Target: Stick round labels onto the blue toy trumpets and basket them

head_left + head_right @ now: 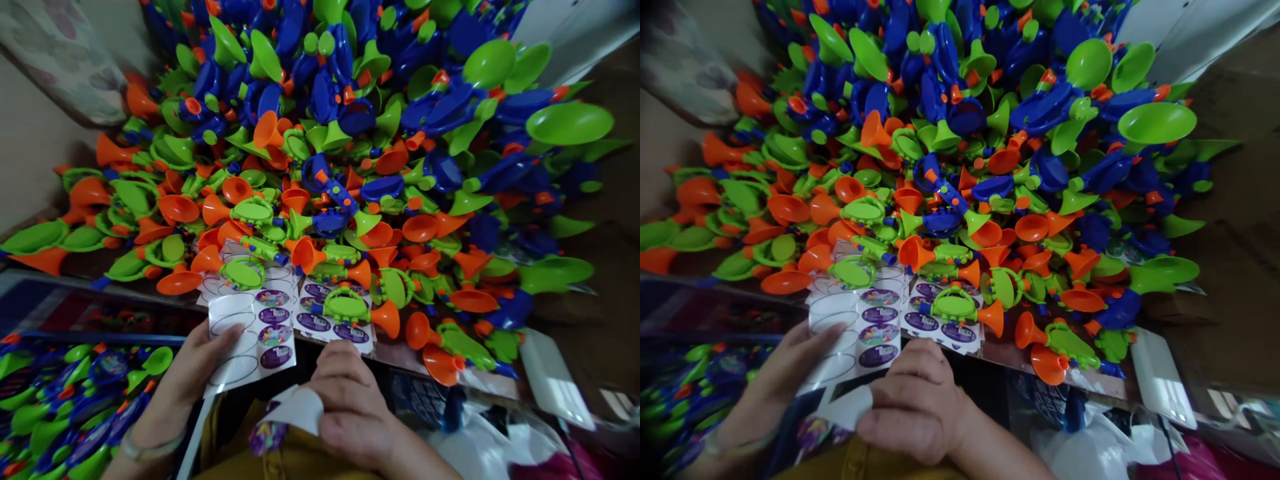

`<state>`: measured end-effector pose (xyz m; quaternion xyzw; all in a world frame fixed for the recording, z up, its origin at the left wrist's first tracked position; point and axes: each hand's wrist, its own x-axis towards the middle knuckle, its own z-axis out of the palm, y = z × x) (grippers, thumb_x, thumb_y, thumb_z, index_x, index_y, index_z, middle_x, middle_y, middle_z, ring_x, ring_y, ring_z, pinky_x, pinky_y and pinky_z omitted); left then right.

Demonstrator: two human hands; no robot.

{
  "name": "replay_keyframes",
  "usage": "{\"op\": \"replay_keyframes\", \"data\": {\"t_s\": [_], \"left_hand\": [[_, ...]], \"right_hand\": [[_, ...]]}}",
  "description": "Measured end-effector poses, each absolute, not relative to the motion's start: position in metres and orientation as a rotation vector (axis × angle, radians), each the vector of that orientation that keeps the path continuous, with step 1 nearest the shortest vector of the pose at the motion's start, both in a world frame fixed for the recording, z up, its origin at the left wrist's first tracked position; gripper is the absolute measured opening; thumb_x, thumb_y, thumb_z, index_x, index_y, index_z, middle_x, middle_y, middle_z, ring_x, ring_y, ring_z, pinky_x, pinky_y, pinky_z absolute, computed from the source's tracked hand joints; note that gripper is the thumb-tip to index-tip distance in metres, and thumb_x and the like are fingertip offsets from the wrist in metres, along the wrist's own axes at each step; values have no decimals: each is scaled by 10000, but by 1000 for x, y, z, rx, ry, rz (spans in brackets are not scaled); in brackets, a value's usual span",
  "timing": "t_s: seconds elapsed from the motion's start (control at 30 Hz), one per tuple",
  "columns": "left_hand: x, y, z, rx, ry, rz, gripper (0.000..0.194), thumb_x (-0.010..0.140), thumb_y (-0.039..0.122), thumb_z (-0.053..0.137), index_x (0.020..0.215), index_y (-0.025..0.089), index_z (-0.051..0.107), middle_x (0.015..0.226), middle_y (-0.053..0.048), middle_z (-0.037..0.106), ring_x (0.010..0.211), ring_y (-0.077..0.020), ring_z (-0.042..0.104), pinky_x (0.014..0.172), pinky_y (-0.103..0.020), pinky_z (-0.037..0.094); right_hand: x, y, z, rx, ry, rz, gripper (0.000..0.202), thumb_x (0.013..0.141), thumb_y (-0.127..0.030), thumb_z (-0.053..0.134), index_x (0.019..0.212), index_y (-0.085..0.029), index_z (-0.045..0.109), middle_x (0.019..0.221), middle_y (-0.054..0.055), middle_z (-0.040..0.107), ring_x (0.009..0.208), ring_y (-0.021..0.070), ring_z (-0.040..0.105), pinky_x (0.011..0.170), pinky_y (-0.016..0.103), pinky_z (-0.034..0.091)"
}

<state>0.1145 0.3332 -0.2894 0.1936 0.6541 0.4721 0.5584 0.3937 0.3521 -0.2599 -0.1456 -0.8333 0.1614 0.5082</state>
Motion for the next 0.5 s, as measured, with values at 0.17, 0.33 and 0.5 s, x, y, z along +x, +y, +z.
{"op": "replay_keyframes", "data": {"t_s": [0.17,0.33,0.5], "left_hand": [[122,345,-325,893,1897,1296,828,741,555,908,1398,138,624,1345,-204,764,1281,-373,748,1151,-512,590],[154,368,-328,1047,1788,1374,917,882,456,799,1668,177,418,1538,-199,661,1402,-344,682,1278,-556,481],[170,369,-294,769,1571,1437,896,839,492,888,1629,233,551,1382,-114,770,1239,-301,766,1167,-463,592]], "right_hand": [[375,362,-258,-434,-1868,332,331,1053,-106,619,1330,-278,676,972,4,858,902,207,746,837,403,636],[375,387,-264,-584,-1678,230,892,928,30,679,1698,-321,397,1052,17,791,920,208,717,869,414,654],[411,428,-255,-820,-1519,-23,993,915,-89,781,1732,-376,296,1345,96,683,1184,248,739,891,442,685]]}}
